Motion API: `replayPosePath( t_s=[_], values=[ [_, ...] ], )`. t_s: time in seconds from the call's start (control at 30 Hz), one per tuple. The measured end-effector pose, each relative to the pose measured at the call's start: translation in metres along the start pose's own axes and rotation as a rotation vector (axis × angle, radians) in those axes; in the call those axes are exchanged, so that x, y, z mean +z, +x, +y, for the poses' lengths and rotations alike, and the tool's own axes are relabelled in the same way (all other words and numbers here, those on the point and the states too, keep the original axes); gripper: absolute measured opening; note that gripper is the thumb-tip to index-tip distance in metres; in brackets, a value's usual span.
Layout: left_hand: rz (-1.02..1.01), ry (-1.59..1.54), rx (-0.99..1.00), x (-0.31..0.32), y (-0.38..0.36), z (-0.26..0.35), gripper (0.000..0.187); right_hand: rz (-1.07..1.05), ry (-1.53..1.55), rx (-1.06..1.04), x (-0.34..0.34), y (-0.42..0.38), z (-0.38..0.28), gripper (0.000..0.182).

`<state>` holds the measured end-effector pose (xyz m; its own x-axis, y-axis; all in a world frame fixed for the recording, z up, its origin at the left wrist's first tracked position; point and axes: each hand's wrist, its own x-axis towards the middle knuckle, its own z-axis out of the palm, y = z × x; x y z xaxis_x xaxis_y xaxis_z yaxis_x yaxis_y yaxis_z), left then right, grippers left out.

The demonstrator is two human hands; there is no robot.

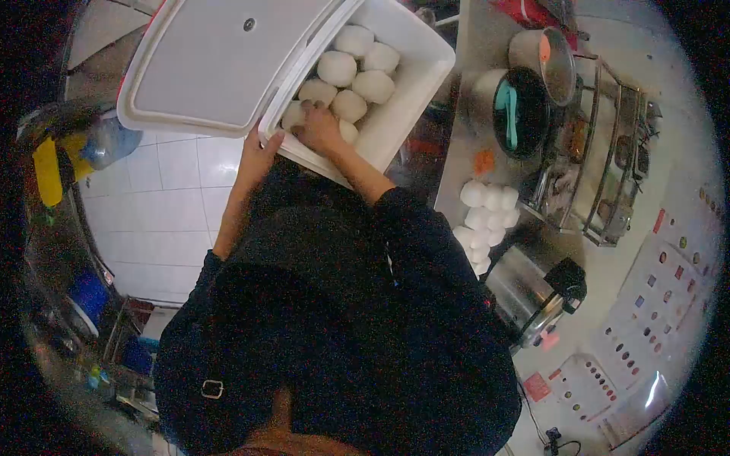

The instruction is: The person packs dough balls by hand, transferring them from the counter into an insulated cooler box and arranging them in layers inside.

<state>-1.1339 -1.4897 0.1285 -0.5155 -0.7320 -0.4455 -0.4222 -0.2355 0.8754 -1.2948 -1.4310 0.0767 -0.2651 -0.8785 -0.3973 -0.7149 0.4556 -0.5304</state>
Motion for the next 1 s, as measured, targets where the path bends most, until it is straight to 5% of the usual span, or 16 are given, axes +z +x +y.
replayPosePath(
  t_s=[0.23,0.33,0.5,0.57,0.73,0.83,0.87,1.0],
  values=[
    [-0.055,-0.027,0.026,-0.002,0.002,0.003,0.069,-0.165,-0.004,0.302,-0.021,0.005,-0.013,0.062],
    [0.021,-0.037,0.182,0.005,0.009,-0.025,0.056,-0.185,-0.001,0.186,-0.019,0.007,-0.013,0.062],
    [-0.038,-0.111,0.01,0.001,0.004,-0.004,0.058,-0.186,-0.033,0.126,-0.035,0.0,-0.013,0.063],
    [-0.04,-0.136,-0.004,0.002,0.002,0.0,0.058,-0.125,0.097,0.148,-0.033,0.002,-0.009,0.062],
    [0.03,-0.04,-0.01,0.002,-0.002,0.002,0.057,0.065,1.022,0.215,0.011,0.014,0.058,0.053],
    [-0.028,-0.008,-0.027,-0.001,0.0,0.005,0.058,0.179,1.161,0.208,0.009,0.035,0.076,0.046],
    [-0.026,-0.051,-0.038,0.001,-0.004,0.003,0.059,0.375,0.918,0.257,-0.002,0.028,0.06,0.044],
    [0.0,-0.125,-0.04,0.005,0.005,-0.015,0.06,0.434,0.232,0.321,0.009,0.014,0.046,0.049]
  ],
)
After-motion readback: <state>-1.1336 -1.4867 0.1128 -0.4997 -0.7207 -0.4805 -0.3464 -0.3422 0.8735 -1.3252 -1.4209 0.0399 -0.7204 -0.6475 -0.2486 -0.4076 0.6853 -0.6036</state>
